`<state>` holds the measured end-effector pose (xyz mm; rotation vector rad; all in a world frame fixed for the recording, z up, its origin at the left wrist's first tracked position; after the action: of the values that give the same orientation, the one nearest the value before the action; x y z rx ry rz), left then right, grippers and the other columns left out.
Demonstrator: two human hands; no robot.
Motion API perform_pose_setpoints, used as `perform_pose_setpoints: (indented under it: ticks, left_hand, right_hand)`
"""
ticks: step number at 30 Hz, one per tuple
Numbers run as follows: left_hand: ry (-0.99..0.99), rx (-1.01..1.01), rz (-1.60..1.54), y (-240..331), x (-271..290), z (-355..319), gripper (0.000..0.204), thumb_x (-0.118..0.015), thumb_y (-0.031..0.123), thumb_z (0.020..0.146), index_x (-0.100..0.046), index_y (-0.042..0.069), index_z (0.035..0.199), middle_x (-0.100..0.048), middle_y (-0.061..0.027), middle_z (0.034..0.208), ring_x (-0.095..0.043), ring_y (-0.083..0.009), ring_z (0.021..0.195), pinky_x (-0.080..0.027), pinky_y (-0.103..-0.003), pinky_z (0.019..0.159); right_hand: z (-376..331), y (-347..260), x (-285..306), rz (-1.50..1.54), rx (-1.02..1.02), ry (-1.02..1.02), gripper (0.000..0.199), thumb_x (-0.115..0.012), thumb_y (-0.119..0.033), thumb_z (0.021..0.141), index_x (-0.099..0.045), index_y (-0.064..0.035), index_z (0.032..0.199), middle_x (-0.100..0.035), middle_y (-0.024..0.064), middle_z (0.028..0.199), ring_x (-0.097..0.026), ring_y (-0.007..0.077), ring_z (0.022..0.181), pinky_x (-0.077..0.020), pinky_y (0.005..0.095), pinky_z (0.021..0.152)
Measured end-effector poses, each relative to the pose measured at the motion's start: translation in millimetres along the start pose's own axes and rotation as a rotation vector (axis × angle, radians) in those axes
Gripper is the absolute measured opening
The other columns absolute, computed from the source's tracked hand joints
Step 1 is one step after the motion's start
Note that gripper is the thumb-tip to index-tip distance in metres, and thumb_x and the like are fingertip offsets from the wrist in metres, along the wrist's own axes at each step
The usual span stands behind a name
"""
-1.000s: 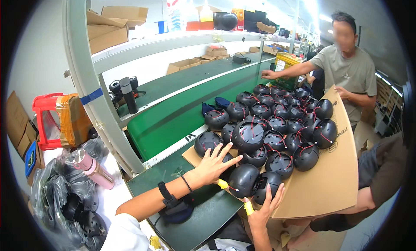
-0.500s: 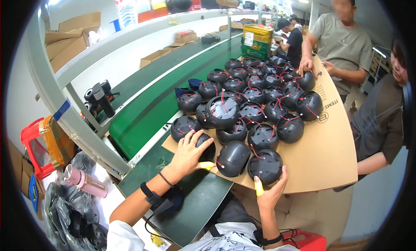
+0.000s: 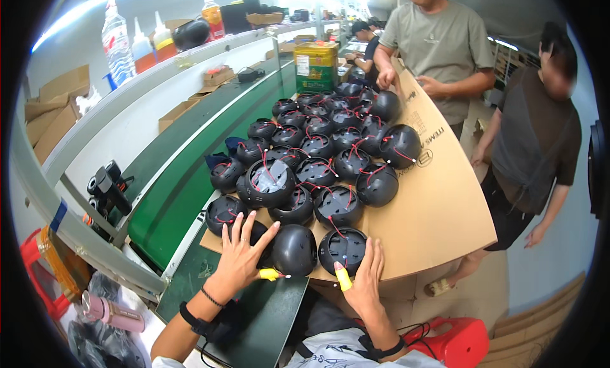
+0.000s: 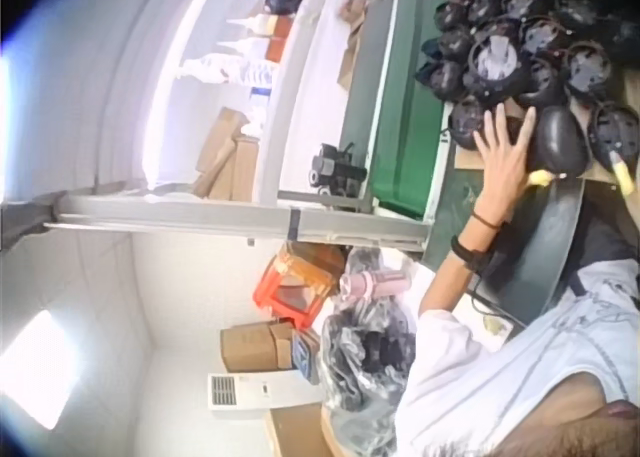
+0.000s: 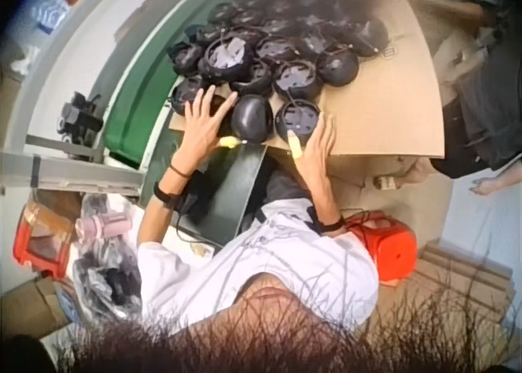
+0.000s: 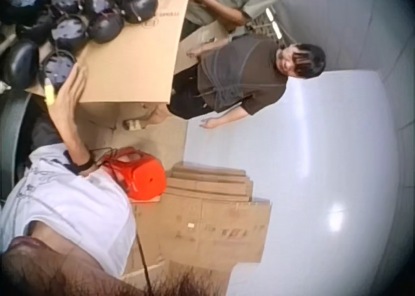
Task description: Fitting fabric sleeves onto circular electronic components in an assembly workshop.
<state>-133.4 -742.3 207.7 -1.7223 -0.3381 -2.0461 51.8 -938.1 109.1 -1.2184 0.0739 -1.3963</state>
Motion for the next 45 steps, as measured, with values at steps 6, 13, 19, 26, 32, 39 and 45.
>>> perform_pose_setpoints:
  ticks: [6,13,19,26,32,39,45]
  left_hand:
    - [0.054,-0.17,0.04,20,1,11,0.111,-0.09,0.058,0.064,-0.043,0.028,0.16,-0.035,-0.0217,0.161,-0.033,-0.0476,0.147,-0.022,-0.073,0.116]
    - [-0.028,-0.147,0.134,6,-10,22,0.078,-0.071,0.028,0.094,-0.036,0.016,0.164,-0.037,-0.0228,0.16,-0.034,-0.0433,0.147,-0.025,-0.053,0.122]
    - [-0.123,-0.198,0.23,36,-17,17,0.092,-0.058,0.063,0.095,-0.027,0.012,0.166,-0.029,-0.0164,0.168,-0.025,-0.0397,0.156,-0.014,-0.06,0.126]
    - [-0.196,-0.152,0.118,46,-25,61,0.11,-0.046,0.082,0.09,-0.026,0.003,0.163,-0.036,-0.0204,0.163,-0.034,-0.04,0.151,-0.016,-0.059,0.124]
    - [-0.209,-0.176,0.156,39,-28,54,0.111,-0.058,0.078,0.086,-0.03,0.0,0.16,-0.043,-0.0231,0.158,-0.04,-0.0425,0.145,-0.017,-0.061,0.123]
    - [-0.215,-0.125,0.125,51,-25,53,0.106,-0.074,0.07,0.08,-0.037,0.008,0.158,-0.048,-0.0157,0.153,-0.043,-0.0352,0.143,-0.017,-0.067,0.119]
    - [-0.174,-0.133,0.132,40,-23,55,0.103,-0.076,0.068,0.079,-0.041,0.009,0.156,-0.051,-0.0166,0.148,-0.046,-0.0355,0.139,-0.02,-0.067,0.118]
  right_hand:
    - [7,-14,22,0.104,0.013,0.102,0.095,-0.083,-0.036,0.087,-0.032,0.004,0.157,-0.033,0.0381,0.156,-0.034,0.0575,0.143,-0.0302,0.0591,0.12]
    - [-120,103,165,0.415,-0.211,0.463,0.01,-0.07,-0.007,0.096,-0.07,-0.0067,0.106,-0.075,0.0096,0.1,-0.074,0.0204,0.089,-0.0586,0.0351,0.079]
    - [-324,310,221,0.442,-1.134,1.213,0.013,-0.059,-0.021,0.106,-0.061,-0.0114,0.115,-0.069,0.0048,0.095,-0.064,0.0107,0.076,-0.0508,0.0258,0.064]
    - [-460,526,6,0.384,-1.731,0.604,0.019,-0.065,-0.034,0.101,-0.061,-0.0159,0.1,-0.062,0.0016,0.075,-0.061,0.0158,0.061,-0.0468,0.0345,0.049]
    - [-440,565,-89,0.058,-1.65,0.13,0.018,-0.066,-0.032,0.1,-0.062,-0.0153,0.102,-0.062,0.002,0.077,-0.061,0.0151,0.064,-0.0468,0.0336,0.052]
    - [-394,592,-116,-0.048,-1.52,-0.052,0.017,-0.067,-0.03,0.098,-0.062,-0.0144,0.104,-0.063,0.0025,0.079,-0.061,0.0143,0.067,-0.0469,0.0327,0.056]
    - [-371,584,-123,-0.066,-1.437,-0.125,0.017,-0.069,-0.028,0.097,-0.063,-0.0138,0.105,-0.063,0.0029,0.081,-0.06,0.0137,0.069,-0.047,0.0318,0.058]
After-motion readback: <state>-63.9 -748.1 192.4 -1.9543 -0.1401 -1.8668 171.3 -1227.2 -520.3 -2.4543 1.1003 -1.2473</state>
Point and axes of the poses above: each hand's wrist, its own z-axis towards the middle knuckle, its own x-axis out of the back of the hand, y = z × x, the point moved 5 cm from there along z, towards the middle knuckle
